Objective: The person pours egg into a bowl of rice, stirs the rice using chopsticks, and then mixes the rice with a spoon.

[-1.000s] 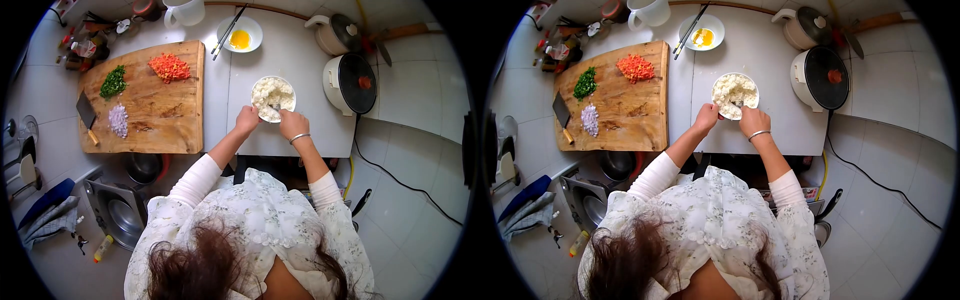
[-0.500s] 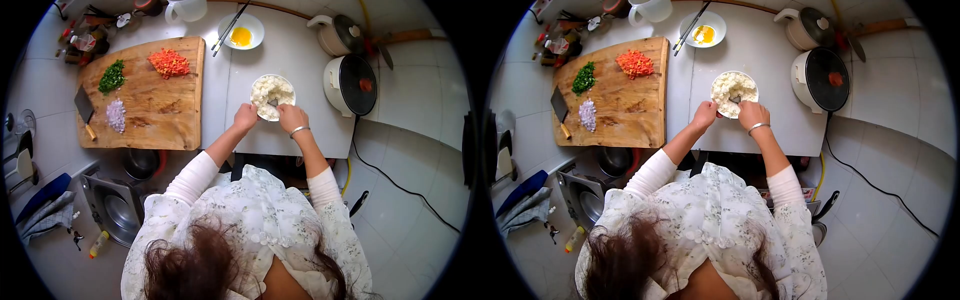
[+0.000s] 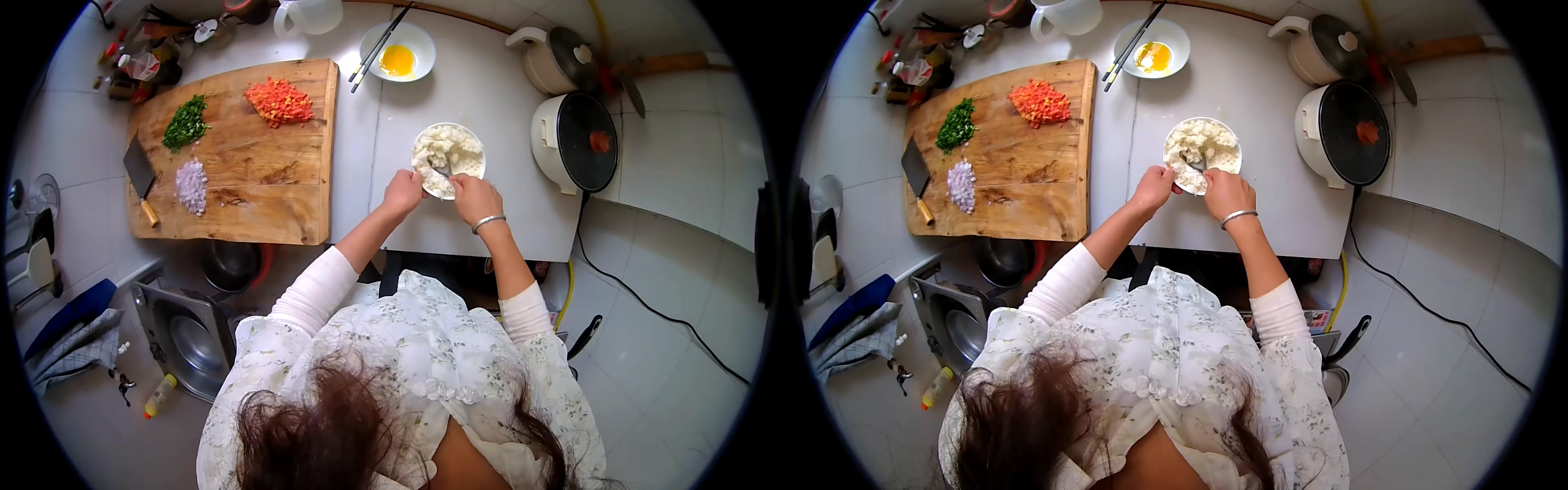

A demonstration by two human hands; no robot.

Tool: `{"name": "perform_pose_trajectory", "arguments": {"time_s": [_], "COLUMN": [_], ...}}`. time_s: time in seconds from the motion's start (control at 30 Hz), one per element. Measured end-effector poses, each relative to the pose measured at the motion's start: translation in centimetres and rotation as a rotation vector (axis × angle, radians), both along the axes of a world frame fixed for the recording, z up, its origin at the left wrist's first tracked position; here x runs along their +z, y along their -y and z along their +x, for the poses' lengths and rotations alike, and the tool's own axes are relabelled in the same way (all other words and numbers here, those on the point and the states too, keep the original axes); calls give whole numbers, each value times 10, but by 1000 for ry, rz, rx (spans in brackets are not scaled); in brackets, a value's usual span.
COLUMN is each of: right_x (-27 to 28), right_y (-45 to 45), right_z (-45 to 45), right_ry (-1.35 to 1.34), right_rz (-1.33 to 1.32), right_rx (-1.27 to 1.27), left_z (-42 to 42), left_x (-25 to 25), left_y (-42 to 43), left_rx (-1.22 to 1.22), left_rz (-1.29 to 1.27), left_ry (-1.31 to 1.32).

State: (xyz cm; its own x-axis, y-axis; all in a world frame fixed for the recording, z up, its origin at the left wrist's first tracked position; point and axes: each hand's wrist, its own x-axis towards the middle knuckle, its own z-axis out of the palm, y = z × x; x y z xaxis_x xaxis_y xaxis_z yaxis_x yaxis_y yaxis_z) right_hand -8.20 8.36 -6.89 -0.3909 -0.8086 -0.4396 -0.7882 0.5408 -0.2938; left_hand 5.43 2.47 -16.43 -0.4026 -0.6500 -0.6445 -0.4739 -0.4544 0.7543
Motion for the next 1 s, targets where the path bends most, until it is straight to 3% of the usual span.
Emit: {"name": "perform_pose_trajectory", "arguments": {"time_s": [0.17, 0.27, 0.37, 0.5, 0.7, 0.8, 1.0], "right_x": [24, 62, 49, -9, 29, 52, 6], "right_y": [-8, -5, 12, 12, 1, -4, 7], "right_z": [-20, -19, -19, -12, -20, -17, 1], "right_ry": [15, 87, 76, 49, 11, 9, 51], "right_rz": [41, 54, -19, -2, 113, 55, -23], "right_rx": [79, -71, -107, -120, 42, -16, 3], "left_z": [-1, 1, 0, -1, -5, -3, -2], "left_x": [0, 4, -1, 6, 7, 11, 4], "left_y": [2, 2, 3, 0, -1, -1, -1], "left_rx": [-32, -64, -60, -19, 12, 0, 9], "left_rz": [7, -20, 4, -5, 11, 17, 16], "left_ry": [83, 88, 102, 91, 123, 106, 63]}}
